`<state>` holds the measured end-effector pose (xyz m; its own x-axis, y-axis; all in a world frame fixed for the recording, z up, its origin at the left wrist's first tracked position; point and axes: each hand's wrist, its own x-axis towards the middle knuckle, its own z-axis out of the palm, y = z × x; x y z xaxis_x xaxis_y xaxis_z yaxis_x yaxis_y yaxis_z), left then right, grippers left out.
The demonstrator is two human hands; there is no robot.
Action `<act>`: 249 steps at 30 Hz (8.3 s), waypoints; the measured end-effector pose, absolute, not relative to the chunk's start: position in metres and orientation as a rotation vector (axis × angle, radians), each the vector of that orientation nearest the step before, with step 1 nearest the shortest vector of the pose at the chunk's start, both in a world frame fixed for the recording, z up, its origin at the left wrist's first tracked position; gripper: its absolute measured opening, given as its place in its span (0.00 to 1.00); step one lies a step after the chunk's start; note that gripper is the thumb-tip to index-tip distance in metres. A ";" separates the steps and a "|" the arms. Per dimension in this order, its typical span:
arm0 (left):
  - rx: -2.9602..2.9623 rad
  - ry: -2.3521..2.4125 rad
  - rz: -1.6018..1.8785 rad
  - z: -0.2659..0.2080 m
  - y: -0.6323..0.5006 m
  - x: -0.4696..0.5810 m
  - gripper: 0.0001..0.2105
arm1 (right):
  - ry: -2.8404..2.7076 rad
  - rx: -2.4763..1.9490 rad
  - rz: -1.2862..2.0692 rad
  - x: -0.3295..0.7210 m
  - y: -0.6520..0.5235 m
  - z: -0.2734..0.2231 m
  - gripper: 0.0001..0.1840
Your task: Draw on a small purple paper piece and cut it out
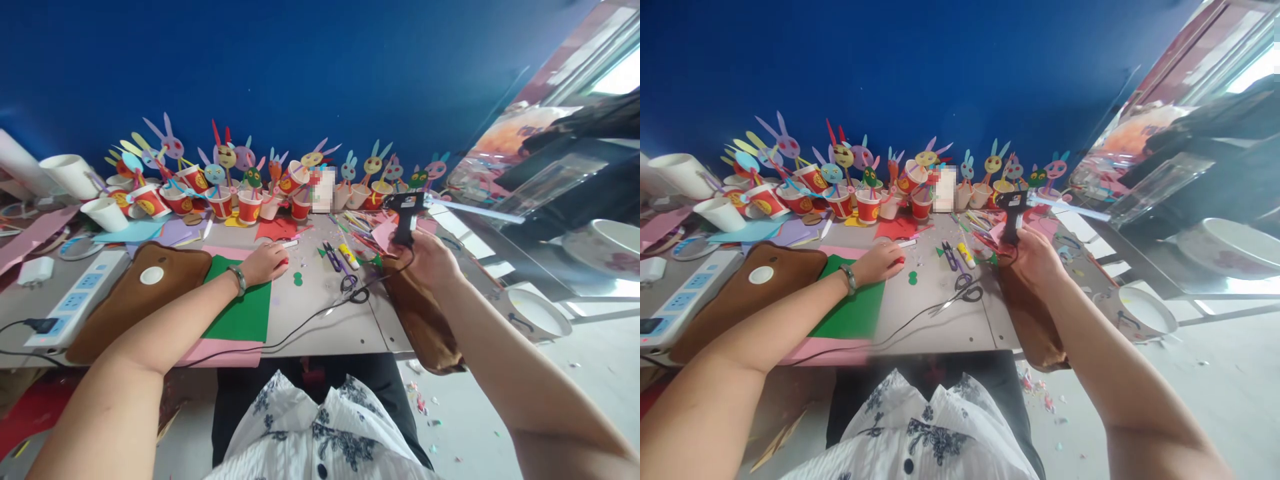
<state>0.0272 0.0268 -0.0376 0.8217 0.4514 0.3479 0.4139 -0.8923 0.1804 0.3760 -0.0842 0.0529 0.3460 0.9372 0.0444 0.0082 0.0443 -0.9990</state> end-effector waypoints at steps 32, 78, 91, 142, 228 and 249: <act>2.126 0.918 0.973 -0.032 0.029 0.023 0.17 | -2.199 -2.324 -0.447 0.353 -0.142 0.051 0.18; 2.570 1.051 0.549 -0.017 0.025 0.018 0.39 | -2.860 -1.230 0.017 0.262 -0.082 -0.011 0.12; 2.305 0.939 0.472 0.001 0.047 -0.014 0.36 | -2.884 -1.204 0.039 0.264 -0.079 -0.015 0.10; 1.726 0.850 0.655 0.018 0.053 -0.021 0.24 | -2.858 -1.366 0.042 0.260 -0.085 -0.013 0.13; 1.641 0.824 0.620 0.029 0.064 -0.035 0.14 | -2.841 -0.901 0.141 0.180 -0.066 -0.023 0.38; 1.635 0.777 0.611 0.023 0.064 -0.032 0.14 | -2.818 -0.872 0.232 0.212 -0.079 -0.024 0.44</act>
<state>-0.0316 0.0640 0.0230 0.6434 0.7653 -0.0186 0.1621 -0.1124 0.9803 0.2118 -0.0786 -0.0245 -0.8111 0.5709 0.1270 0.5424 0.8155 -0.2018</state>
